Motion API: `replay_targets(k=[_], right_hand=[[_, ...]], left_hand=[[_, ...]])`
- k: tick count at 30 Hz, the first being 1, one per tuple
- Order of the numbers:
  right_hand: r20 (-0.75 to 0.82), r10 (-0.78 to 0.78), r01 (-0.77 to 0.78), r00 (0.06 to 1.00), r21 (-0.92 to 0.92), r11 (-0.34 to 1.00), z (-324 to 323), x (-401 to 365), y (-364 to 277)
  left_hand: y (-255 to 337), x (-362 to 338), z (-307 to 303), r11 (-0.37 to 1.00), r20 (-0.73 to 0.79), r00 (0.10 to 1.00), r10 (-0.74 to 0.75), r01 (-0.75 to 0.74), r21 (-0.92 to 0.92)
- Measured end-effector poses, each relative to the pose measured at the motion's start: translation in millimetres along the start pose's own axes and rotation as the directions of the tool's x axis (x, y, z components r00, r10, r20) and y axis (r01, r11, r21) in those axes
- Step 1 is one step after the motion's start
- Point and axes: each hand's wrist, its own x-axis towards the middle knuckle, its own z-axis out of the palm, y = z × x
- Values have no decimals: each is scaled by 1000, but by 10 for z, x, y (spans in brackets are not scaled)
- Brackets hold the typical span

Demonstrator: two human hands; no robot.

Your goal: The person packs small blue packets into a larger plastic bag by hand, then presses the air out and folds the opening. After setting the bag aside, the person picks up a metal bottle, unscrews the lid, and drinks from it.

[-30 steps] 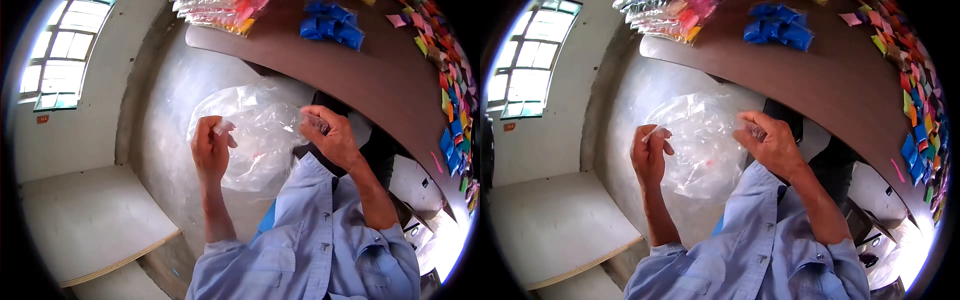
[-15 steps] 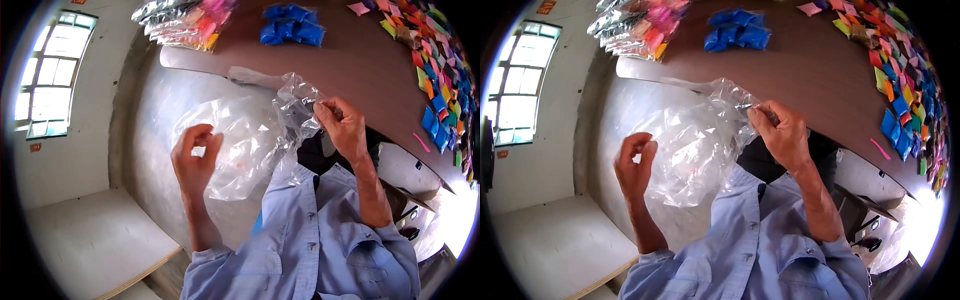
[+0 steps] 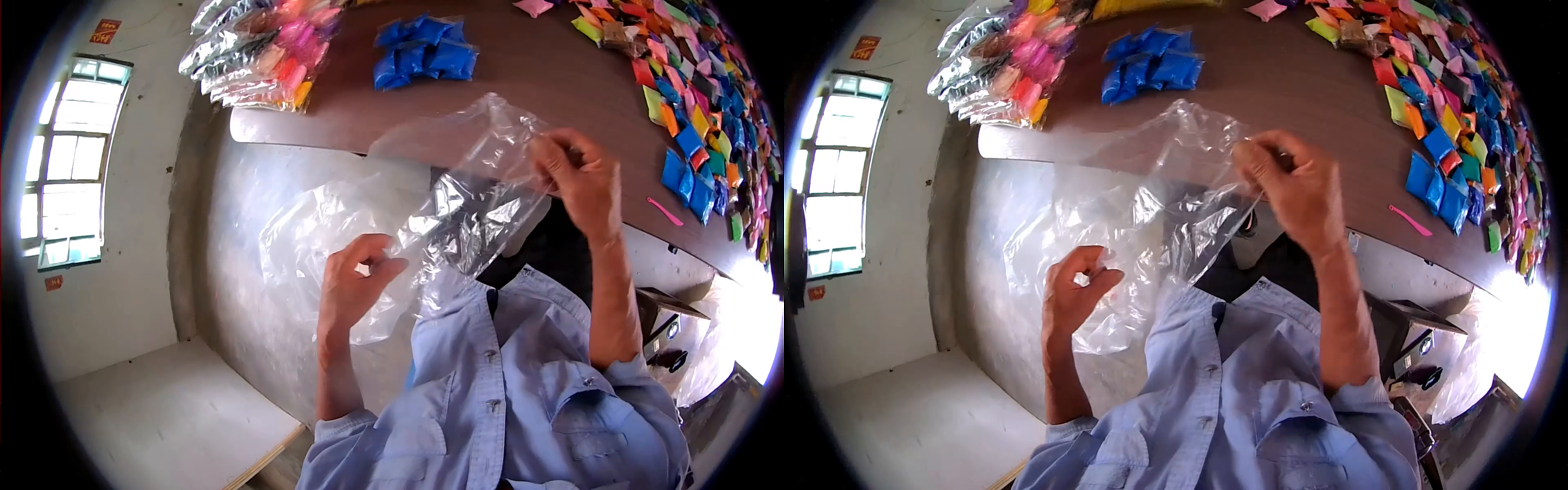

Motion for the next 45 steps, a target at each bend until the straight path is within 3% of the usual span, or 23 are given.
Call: replay_targets(k=[3, 6, 15, 19, 22, 25, 27, 31, 34, 38, 42, 45], right_hand=[[-36, -50, 46, 998, -125, 991, -325, 97, -102], [-26, 14, -18, 1000, -186, 982, -583, 112, -90], [-172, -27, 16, 985, -67, 998, -910, -29, 49], [-155, -90, 75, 984, -101, 992, -1004, -53, 103], [-259, -75, 68, 963, -39, 997, -1068, -67, 166], [-329, -68, 60, 942, -35, 998, -1187, -92, 247], [-389, 23, -38, 921, -29, 999, -1268, -115, 253], [-438, 4, -33, 899, -58, 998, -1248, -167, 224], [-368, -60, 18, 928, -117, 993, -1241, -213, 212], [-242, -135, 101, 961, -149, 984, -1180, -247, 214], [-87, -223, 215, 971, -97, 972, -1077, -274, 205], [10, -191, 190, 982, -172, 967, -1038, -343, 94]], left_hand=[[16, 63, -87, 989, -50, 987, 150, -150, 19], [86, 171, -46, 991, -15, 991, 135, -134, 25], [293, 377, 271, 900, -3, 906, 422, -419, 123], [323, 432, 369, 905, 11, 907, 421, -421, 66], [399, 425, 449, 896, 60, 899, 434, -437, 78], [433, 400, 491, 931, 84, 927, 365, -360, -64], [479, 396, 509, 940, 66, 947, 313, -299, -163], [454, 444, 542, 948, 140, 939, 315, -306, -87], [557, 451, 598, 969, 164, 956, 242, -247, 10], [747, 575, 737, 933, 111, 927, 357, -361, 12], [947, 773, 1068, 909, 75, 908, 412, -404, -96], [1146, 911, 1309, 881, 28, 900, 436, -420, -217]])
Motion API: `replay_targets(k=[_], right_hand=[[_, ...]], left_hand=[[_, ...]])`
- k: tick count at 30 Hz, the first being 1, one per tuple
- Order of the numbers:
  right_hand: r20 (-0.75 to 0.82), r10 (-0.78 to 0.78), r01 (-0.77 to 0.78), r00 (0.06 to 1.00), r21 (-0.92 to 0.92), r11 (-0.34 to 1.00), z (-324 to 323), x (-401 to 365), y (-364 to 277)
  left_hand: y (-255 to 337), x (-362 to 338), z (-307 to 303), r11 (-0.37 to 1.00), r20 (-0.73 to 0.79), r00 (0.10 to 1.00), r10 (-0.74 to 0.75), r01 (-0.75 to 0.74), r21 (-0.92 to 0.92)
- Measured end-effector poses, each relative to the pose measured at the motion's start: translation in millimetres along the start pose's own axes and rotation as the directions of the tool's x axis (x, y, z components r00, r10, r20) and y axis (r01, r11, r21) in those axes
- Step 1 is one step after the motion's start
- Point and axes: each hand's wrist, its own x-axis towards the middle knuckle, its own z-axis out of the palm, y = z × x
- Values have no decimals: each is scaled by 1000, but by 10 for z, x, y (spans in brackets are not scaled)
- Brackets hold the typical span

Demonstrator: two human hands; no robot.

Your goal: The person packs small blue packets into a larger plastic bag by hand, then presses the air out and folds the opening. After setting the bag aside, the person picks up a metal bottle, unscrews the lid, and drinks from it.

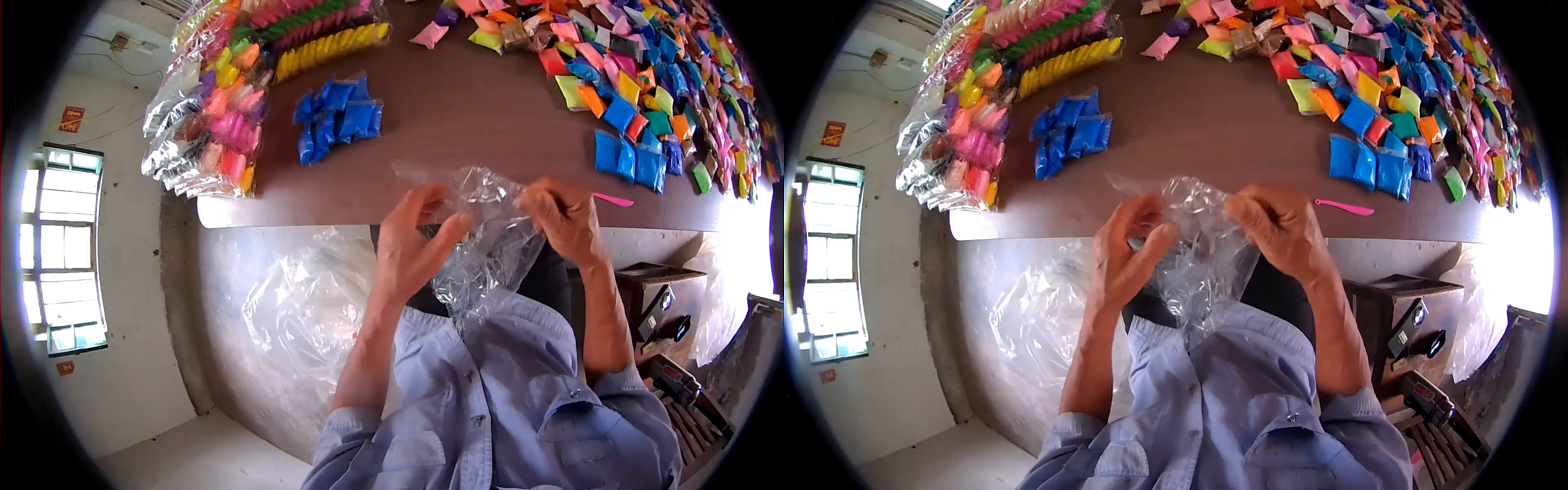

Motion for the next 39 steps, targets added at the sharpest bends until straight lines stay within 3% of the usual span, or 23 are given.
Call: replay_targets(k=[2, 6, 8, 12, 14, 15, 17, 19, 21, 22, 25, 27, 29, 30, 39], right_hand=[[75, -15, 17, 997, -22, 1000, 28, -6, -128], [83, 22, -14, 996, -93, 996, -53, -26, -211], [35, -60, 65, 998, -171, 983, -105, -6, -189], [39, 14, -5, 999, -213, 977, -107, 27, -178], [-42, -65, 57, 997, -171, 984, -39, 70, -154], [-39, -79, 72, 996, -164, 984, -4, 81, -124], [-150, 22, -17, 988, 32, 999, 39, 81, -36], [-162, 7, 1, 987, 54, 999, 52, 97, 14], [-177, -2, 15, 984, 73, 997, 59, 135, 49], [-185, -15, 34, 983, 101, 994, 63, 159, 62], [-201, -43, 77, 979, 165, 983, 67, 204, 75], [-211, -64, 107, 975, 201, 974, 57, 235, 67], [-243, -35, 96, 969, 244, 965, 25, 262, 59], [-242, -44, 104, 969, 242, 965, -8, 282, 65], [-410, 15, 45, 912, 137, 989, 6, 423, 48]], left_hand=[[141, 78, 92, 998, -9, 1000, -4, 4, -64], [145, 122, 68, 998, -15, 998, -61, 61, -1], [173, 87, -14, 986, 13, 1000, -6, 8, -167], [32, 28, 32, 953, 9, 1000, 3, -1, -303], [110, 10, 35, 888, -27, 992, -122, 97, -449], [118, 4, 29, 893, -39, 993, -113, 84, -442], [98, -15, 29, 869, -27, 987, -160, 128, -478], [46, -34, 24, 842, -5, 982, -187, 158, -516], [3, -34, 3, 853, 198, 975, -104, 189, -486], [-67, -47, -2, 813, 307, 940, -149, 293, -503], [-237, -79, 108, 892, 397, 914, -82, 245, -380], [-378, -153, 165, 917, 388, 917, -88, 227, -327], [-382, -192, 178, 827, 420, 898, -129, 331, -454], [-290, -201, 128, 821, 467, 870, -158, 379, -427], [-200, -319, 189, 760, 458, 886, -71, 346, -550]])
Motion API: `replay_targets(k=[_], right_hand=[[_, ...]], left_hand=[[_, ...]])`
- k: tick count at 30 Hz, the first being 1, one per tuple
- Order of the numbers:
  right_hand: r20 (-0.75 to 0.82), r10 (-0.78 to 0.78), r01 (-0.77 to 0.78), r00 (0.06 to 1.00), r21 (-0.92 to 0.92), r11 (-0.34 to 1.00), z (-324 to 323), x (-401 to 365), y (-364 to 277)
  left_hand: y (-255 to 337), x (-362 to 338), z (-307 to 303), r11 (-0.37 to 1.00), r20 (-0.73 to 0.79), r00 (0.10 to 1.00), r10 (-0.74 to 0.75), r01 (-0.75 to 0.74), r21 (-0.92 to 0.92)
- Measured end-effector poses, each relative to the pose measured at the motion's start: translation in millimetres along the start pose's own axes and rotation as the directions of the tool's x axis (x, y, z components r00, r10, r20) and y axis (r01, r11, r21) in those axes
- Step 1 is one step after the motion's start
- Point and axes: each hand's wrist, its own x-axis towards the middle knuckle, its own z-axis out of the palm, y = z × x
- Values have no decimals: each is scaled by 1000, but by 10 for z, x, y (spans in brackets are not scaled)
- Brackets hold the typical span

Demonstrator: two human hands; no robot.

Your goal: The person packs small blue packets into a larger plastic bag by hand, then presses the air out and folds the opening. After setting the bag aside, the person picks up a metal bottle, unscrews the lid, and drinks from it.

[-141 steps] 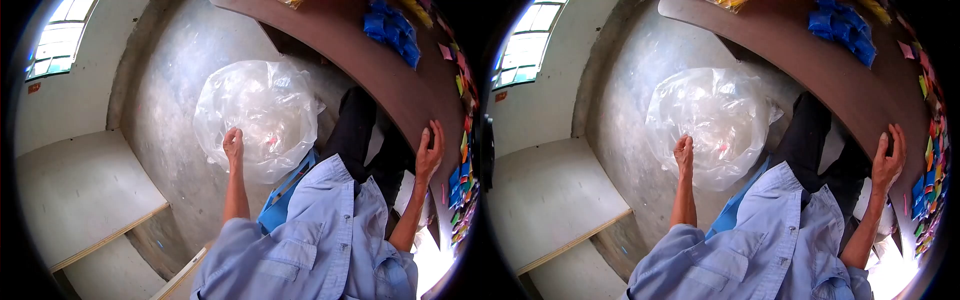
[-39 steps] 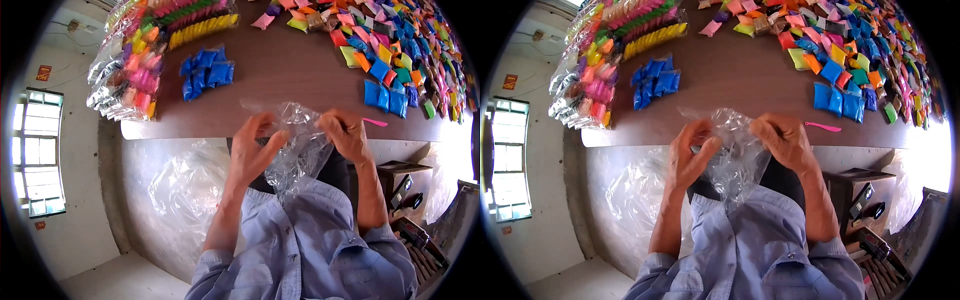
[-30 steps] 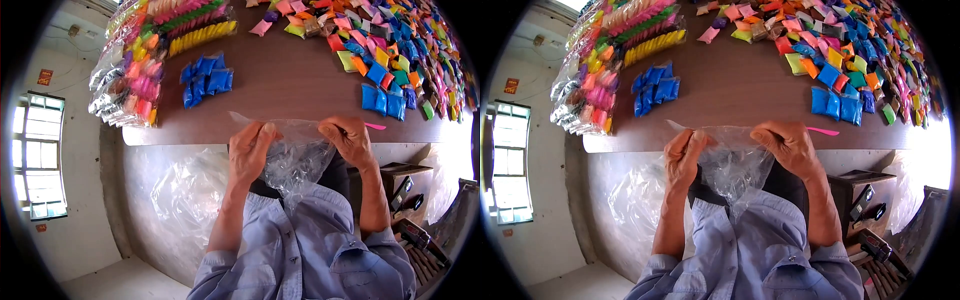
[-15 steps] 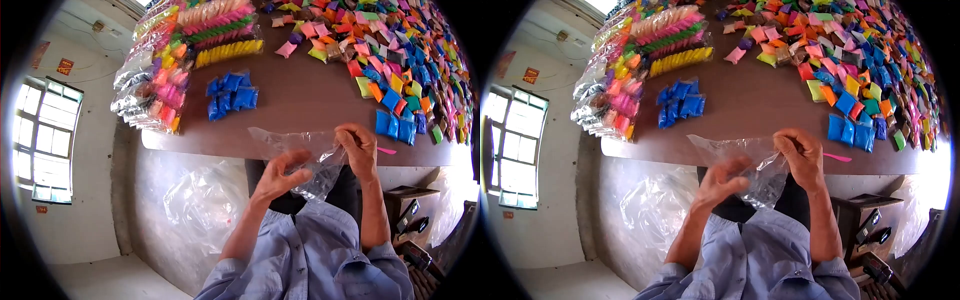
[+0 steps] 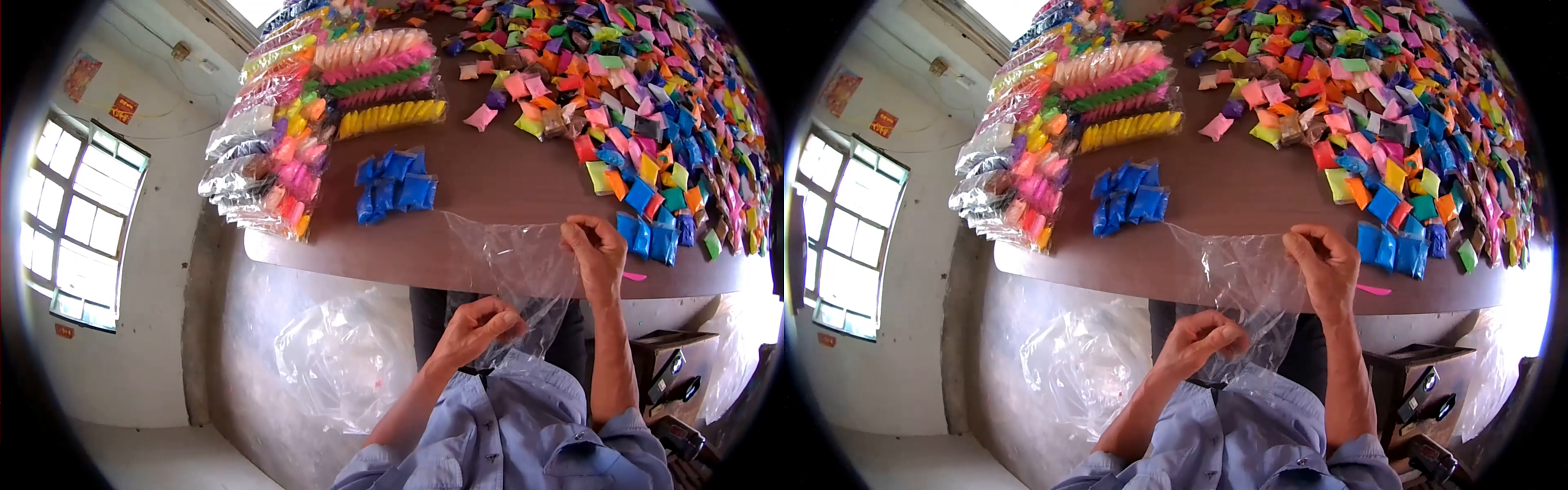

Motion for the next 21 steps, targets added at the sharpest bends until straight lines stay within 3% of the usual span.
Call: replay_targets(k=[3, 5, 7, 10, 13, 16, 17, 18, 20, 21], right_hand=[[-20, 81, -83, 997, -112, 990, -25, 55, -29], [36, -105, 111, 994, -379, 919, -61, 84, -51], [54, -116, 128, 992, -414, 901, -66, 127, -90], [72, -130, 148, 989, -409, 900, -103, 188, -114], [119, -145, 185, 982, -475, 860, -176, 253, -149], [65, -183, 188, 981, -536, 823, -250, 299, -120], [34, -286, 260, 958, -532, 806, -290, 329, -17], [32, -278, 252, 960, -533, 808, -347, 357, 10], [-162, -28, -27, 986, -326, 945, -429, 365, 33], [-137, -27, -21, 990, -336, 942, -446, 316, -25]], left_hand=[[44, -62, 21, 999, -68, 998, -14, 17, 50], [89, -85, 15, 994, -115, 993, -10, 22, 106], [125, -109, 17, 974, -176, 978, -114, 144, 173], [202, -104, 27, 968, -220, 958, -185, 216, 129], [212, -104, -12, 969, -238, 958, -162, 200, 146], [218, -99, -16, 969, -253, 958, -132, 178, 170], [218, -95, -18, 968, -303, 945, -126, 184, 170], [215, -98, -25, 967, -353, 928, -120, 190, 171], [207, -119, -55, 976, -396, 909, -128, 187, 113], [208, -110, -68, 979, -425, 903, -58, 135, 153]])
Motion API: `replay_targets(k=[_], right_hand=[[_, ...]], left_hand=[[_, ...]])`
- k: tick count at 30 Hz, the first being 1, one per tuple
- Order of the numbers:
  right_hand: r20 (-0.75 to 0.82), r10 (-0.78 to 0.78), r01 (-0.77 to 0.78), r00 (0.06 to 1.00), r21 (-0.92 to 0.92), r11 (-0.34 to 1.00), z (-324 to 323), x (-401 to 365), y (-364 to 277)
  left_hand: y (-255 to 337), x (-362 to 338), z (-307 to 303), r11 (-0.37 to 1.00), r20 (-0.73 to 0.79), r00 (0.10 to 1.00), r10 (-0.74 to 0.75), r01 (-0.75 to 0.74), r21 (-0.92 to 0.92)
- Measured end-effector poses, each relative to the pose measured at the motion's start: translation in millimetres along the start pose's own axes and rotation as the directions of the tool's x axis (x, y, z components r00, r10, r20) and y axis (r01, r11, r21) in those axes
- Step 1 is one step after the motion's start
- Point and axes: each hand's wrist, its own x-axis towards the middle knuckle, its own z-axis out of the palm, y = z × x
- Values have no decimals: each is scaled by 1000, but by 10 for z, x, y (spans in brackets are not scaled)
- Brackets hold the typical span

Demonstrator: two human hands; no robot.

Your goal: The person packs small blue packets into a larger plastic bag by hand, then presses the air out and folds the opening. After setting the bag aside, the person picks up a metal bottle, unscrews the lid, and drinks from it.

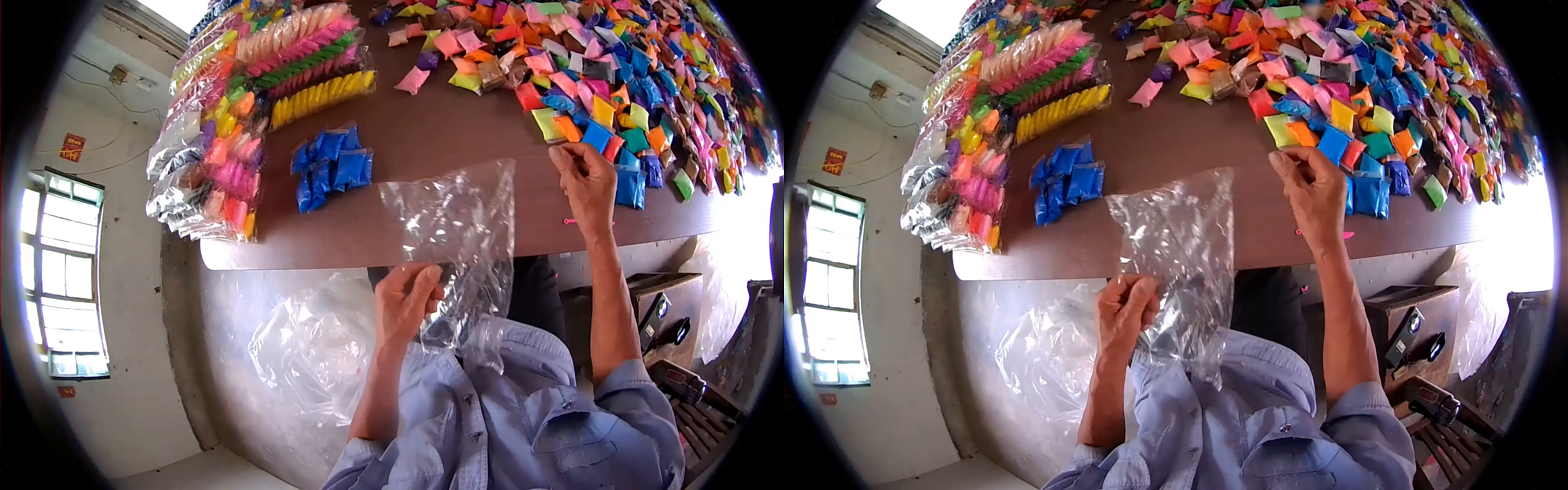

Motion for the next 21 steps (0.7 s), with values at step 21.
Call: replay_targets(k=[21], right_hand=[[75, 267, -277, 961, 210, 938, -146, -1332, 430]], left_hand=[[-18, 438, 613, 846, -157, 984, 89, -158, -509]])
